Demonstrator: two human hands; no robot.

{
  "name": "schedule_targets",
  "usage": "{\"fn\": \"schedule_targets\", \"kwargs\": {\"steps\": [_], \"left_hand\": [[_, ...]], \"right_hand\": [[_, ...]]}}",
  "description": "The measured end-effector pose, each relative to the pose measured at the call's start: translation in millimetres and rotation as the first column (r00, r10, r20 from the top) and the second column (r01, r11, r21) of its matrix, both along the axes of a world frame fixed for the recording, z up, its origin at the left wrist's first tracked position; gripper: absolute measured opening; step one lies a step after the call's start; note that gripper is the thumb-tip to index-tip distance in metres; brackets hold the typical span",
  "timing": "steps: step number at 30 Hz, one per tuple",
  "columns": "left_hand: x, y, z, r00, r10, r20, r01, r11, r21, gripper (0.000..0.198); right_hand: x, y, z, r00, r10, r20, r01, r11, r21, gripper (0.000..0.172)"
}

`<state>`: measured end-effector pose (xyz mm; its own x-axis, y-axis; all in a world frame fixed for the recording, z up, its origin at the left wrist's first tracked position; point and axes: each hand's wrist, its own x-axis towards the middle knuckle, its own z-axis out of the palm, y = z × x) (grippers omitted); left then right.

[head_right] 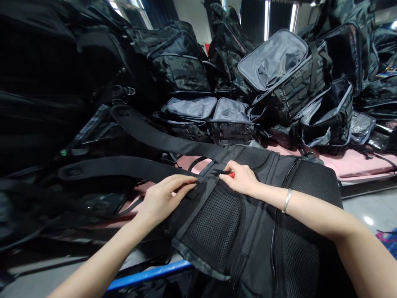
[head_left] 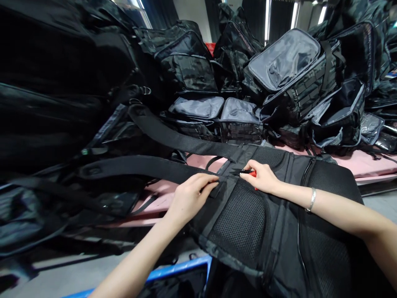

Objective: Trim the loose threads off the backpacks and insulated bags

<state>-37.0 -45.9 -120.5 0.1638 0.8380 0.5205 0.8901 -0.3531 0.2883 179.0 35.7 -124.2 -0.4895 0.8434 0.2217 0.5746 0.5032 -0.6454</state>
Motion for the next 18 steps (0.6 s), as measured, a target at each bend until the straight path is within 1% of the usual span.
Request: {"fn": "schedule_targets", "kwargs": {"steps": [1,3,4,6,8,9,10,11,13,14,15,16,17,18], "left_hand": [[4.1,3.4,-1.0,0.999,-0.011,-0.046,0.011,1.0,0.013,0.027],[12.9,12.5,-2.6,0.98,-0.033,-0.195,0.037,0.999,0.017,0.027],[17.5,17.4,-3.1,0.957,-0.042,-0.287,0.046,0.999,0.005,0.026],[25.9,26.8,-3.3,0.888,-0.055,-0.457,0.05,0.998,-0.023,0.024],[29.6,34.4,-2.6,0.831,-0.033,-0.555,0.026,0.999,-0.019,0.023],[28.8,36.8,-2.1,0.825,0.006,-0.565,-0.005,1.0,0.003,0.024],[26.1,37.8,-1.4,0.838,0.065,-0.542,-0.053,0.998,0.039,0.025],[22.0,36.7,-0.6,0.864,0.136,-0.485,-0.11,0.991,0.082,0.025],[12.9,26.8,0.9,0.924,0.246,-0.294,-0.211,0.967,0.144,0.026],[9.7,17.6,1.4,0.947,0.258,-0.189,-0.232,0.961,0.153,0.027],[8.3,5.7,1.4,0.966,0.24,-0.1,-0.224,0.963,0.15,0.027],[8.7,-8.1,0.6,0.98,0.196,-0.042,-0.188,0.972,0.141,0.026],[10.6,-22.9,-1.3,0.991,0.13,-0.018,-0.127,0.983,0.13,0.026],[12.7,-37.5,-4.7,0.998,0.047,-0.029,-0.043,0.992,0.12,0.027]], "right_hand": [[0.1,-0.2,-0.4,1.0,-0.011,0.002,0.011,1.0,0.002,0.014],[0.5,-0.8,-1.2,1.0,-0.021,0.01,0.021,1.0,0.008,0.015],[0.7,-1.0,-1.4,1.0,-0.023,0.013,0.022,1.0,0.011,0.016],[1.4,-1.0,-1.6,0.999,-0.031,0.019,0.03,0.999,0.015,0.016],[2.4,-0.6,-1.3,0.999,-0.043,0.02,0.043,0.999,0.015,0.015],[3.0,-0.4,-1.0,0.999,-0.047,0.018,0.047,0.999,0.013,0.014],[3.6,-0.2,-0.7,0.999,-0.048,0.014,0.048,0.999,0.009,0.014],[4.4,0.1,-0.5,0.999,-0.046,0.01,0.046,0.999,0.005,0.014],[5.6,0.9,-0.5,0.999,-0.041,-0.003,0.041,0.999,-0.004,0.015],[6.1,1.4,-0.8,0.999,-0.039,-0.012,0.039,0.999,-0.006,0.015],[6.3,2.0,-1.2,0.999,-0.039,-0.022,0.039,0.999,-0.008,0.015],[6.3,2.6,-1.8,0.999,-0.042,-0.034,0.041,0.999,-0.01,0.016],[6.1,3.3,-2.4,0.998,-0.046,-0.047,0.046,0.999,-0.015,0.016],[5.7,3.9,-2.9,0.997,-0.052,-0.059,0.051,0.998,-0.023,0.016]]}}
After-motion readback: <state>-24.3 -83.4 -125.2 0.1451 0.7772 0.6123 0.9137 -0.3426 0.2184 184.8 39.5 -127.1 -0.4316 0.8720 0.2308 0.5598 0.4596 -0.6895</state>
